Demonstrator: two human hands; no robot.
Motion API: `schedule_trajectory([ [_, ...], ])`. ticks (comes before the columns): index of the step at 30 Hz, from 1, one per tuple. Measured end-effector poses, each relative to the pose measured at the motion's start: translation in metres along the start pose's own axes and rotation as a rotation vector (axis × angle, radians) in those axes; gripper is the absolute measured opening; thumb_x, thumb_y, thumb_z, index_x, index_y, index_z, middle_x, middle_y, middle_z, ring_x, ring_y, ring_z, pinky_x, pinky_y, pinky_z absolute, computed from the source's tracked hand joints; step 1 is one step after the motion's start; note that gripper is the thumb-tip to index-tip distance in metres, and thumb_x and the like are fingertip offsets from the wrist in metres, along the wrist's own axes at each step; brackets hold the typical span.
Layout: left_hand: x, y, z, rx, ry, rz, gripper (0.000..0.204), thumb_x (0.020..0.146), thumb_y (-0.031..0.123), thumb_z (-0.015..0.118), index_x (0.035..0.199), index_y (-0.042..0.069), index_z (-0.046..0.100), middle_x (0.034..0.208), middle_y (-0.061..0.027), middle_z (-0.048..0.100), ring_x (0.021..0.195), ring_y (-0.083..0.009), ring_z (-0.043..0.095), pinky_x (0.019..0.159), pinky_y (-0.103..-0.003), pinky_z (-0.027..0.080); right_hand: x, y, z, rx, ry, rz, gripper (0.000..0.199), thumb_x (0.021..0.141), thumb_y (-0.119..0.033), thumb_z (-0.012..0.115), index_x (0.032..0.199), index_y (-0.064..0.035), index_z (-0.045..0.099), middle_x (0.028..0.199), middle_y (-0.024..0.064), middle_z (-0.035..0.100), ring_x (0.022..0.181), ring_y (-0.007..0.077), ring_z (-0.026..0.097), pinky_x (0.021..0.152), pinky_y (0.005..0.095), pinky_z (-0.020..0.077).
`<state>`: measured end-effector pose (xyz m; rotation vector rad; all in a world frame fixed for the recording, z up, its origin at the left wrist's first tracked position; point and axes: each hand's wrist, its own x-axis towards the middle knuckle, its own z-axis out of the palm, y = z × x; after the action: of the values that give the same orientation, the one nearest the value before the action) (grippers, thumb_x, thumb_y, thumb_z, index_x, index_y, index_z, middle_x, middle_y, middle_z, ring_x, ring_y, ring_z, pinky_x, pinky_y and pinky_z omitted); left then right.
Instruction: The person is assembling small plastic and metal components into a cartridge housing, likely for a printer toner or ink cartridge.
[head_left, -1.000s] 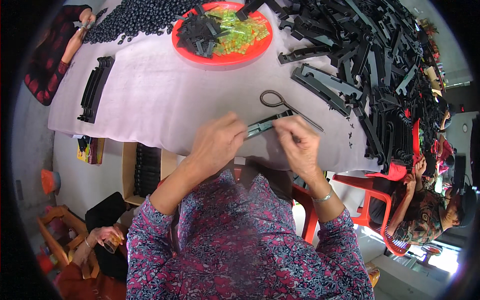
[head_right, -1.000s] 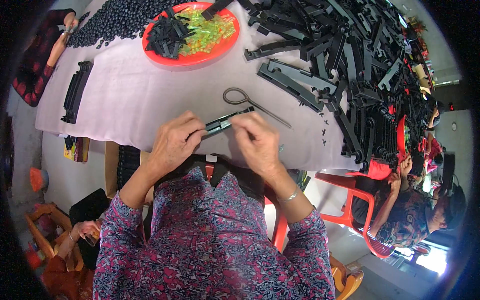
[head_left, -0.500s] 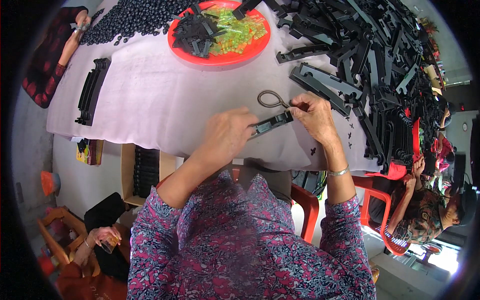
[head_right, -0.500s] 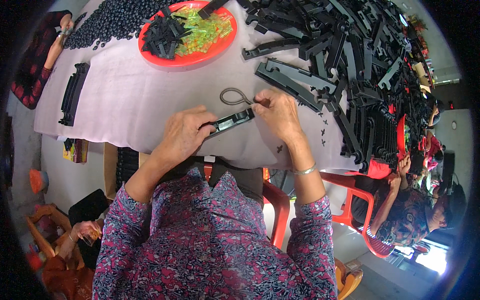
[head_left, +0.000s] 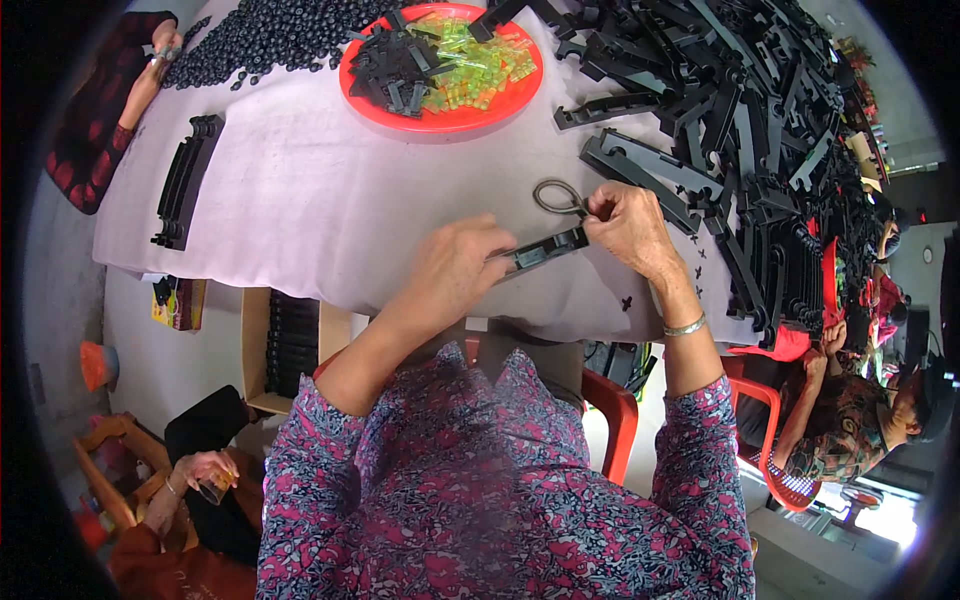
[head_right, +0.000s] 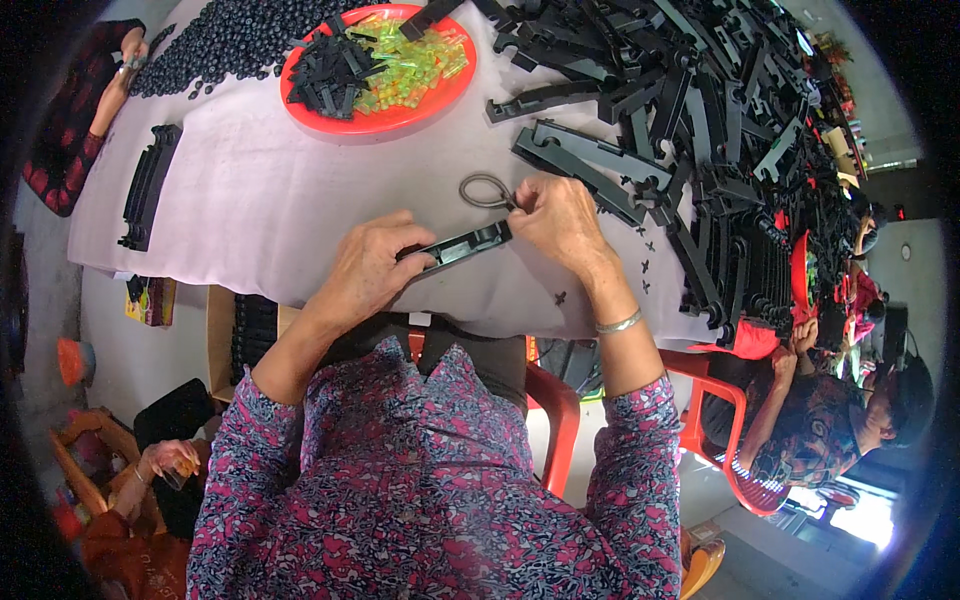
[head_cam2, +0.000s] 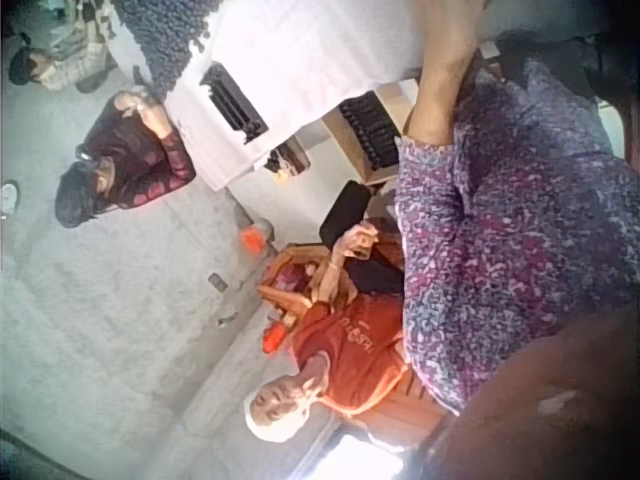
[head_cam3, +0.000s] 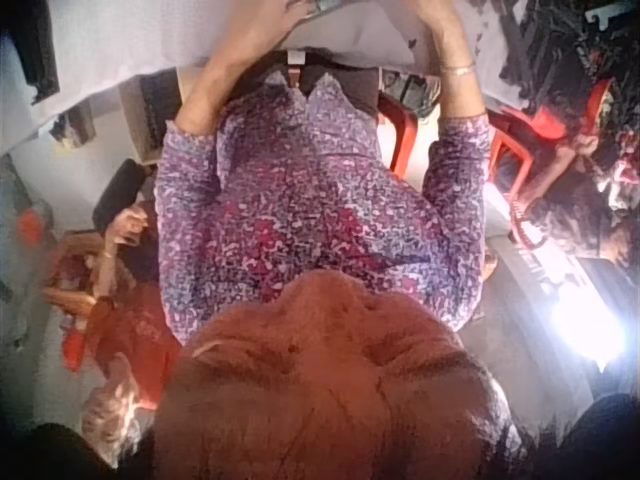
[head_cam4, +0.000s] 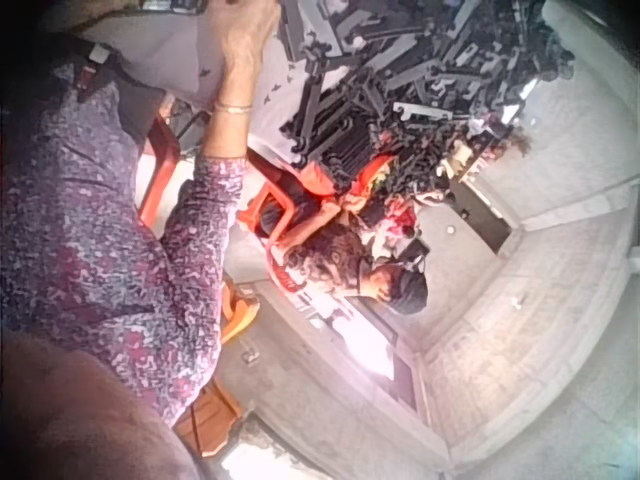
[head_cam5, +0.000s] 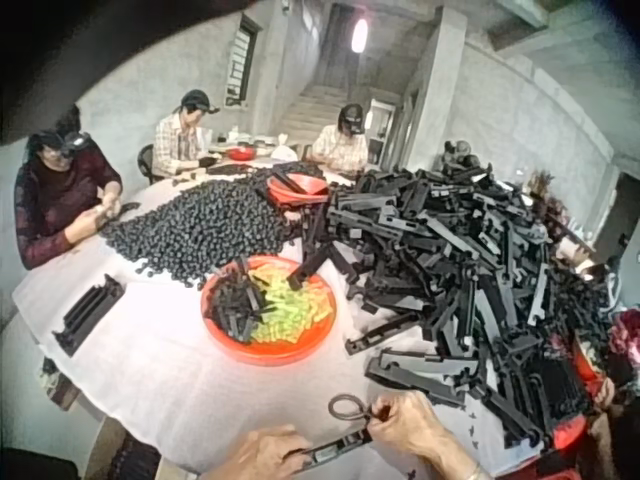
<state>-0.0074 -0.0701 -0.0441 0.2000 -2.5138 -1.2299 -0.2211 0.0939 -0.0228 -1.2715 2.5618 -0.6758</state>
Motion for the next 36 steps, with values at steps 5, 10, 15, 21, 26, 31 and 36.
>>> schedule_trajectory([
  [5,0.001,-0.002,0.002,-0.004,-0.001,0.008,0.018,0.084,0.011,0.07,0.098,-0.001,0.069,0.085,-0.0164,0.057,0.078,-0.0379,0.059,0.07,-0.046,0.045,-0.006,0.021,0.01,0.583,0.159,0.017,0.012,0.076,0.006,0.061,0.086,-0.0014,0.061,0.068,0.0004,0.056,0.062,0.004,0.044,0.055,0.0232,0.0389],
  [10,0.0,-0.004,0.002,0.007,-0.008,0.006,0.019,0.084,0.011,0.07,0.098,-0.001,0.068,0.086,-0.0159,0.057,0.079,-0.0379,0.059,0.07,-0.046,0.045,-0.026,-0.034,-0.027,1.171,0.132,0.151,0.028,0.085,-0.001,0.053,0.112,-0.0003,0.062,0.069,-0.0058,0.043,0.058,0.0026,0.033,0.049,0.0212,0.0265],
  [15,0.0,-0.002,0.001,0.027,-0.013,-0.019,0.022,0.083,0.011,0.071,0.102,0.0,0.07,0.087,-0.0163,0.058,0.08,-0.0381,0.06,0.072,-0.046,0.046,-0.025,-0.062,-0.026,1.793,-0.009,-0.197,0.047,0.105,-0.049,0.05,0.084,-0.0068,0.052,0.064,-0.0039,0.032,0.054,0.0091,0.025,0.047,0.0267,0.021],
  [21,0.002,0.0,0.002,0.02,-0.018,-0.023,0.022,0.083,0.011,0.071,0.102,0.001,0.071,0.088,-0.0162,0.058,0.084,-0.0379,0.06,0.073,-0.046,0.047,-0.015,-0.088,0.013,1.841,0.038,-0.161,0.049,0.108,-0.042,0.043,0.07,-0.0126,0.039,0.055,-0.0019,0.031,0.048,0.0105,0.023,0.046,0.0291,0.02],
  [26,0.002,-0.002,0.004,0.085,-0.028,-0.031,0.022,0.083,0.012,0.071,0.103,0.002,0.071,0.088,-0.0146,0.058,0.086,-0.0372,0.061,0.074,-0.047,0.047,-0.014,-0.089,0.032,1.842,0.049,-0.1,0.064,0.108,-0.049,0.038,0.058,-0.0103,0.035,0.052,-0.0023,0.028,0.048,0.0111,0.021,0.048,0.0298,0.0199],
  [31,0.001,-0.003,0.004,0.086,-0.02,-0.025,0.022,0.083,0.012,0.071,0.103,0.004,0.072,0.088,-0.0128,0.057,0.086,-0.0355,0.062,0.074,-0.046,0.049,-0.01,-0.086,0.039,1.709,-0.003,-0.343,0.051,0.11,-0.033,0.044,0.066,-0.0083,0.038,0.052,0.0011,0.034,0.049,0.0108,0.027,0.047,0.0295,0.0228],
  [36,0.002,-0.005,0.007,0.111,-0.015,-0.017,0.021,0.084,0.012,0.07,0.104,0.006,0.072,0.088,-0.0121,0.057,0.086,-0.0346,0.062,0.074,-0.046,0.049,-0.01,-0.091,0.038,1.758,0.016,-0.333,0.051,0.11,-0.031,0.046,0.065,-0.0079,0.038,0.052,0.0013,0.035,0.049,0.0111,0.027,0.047,0.0299,0.0241],
])
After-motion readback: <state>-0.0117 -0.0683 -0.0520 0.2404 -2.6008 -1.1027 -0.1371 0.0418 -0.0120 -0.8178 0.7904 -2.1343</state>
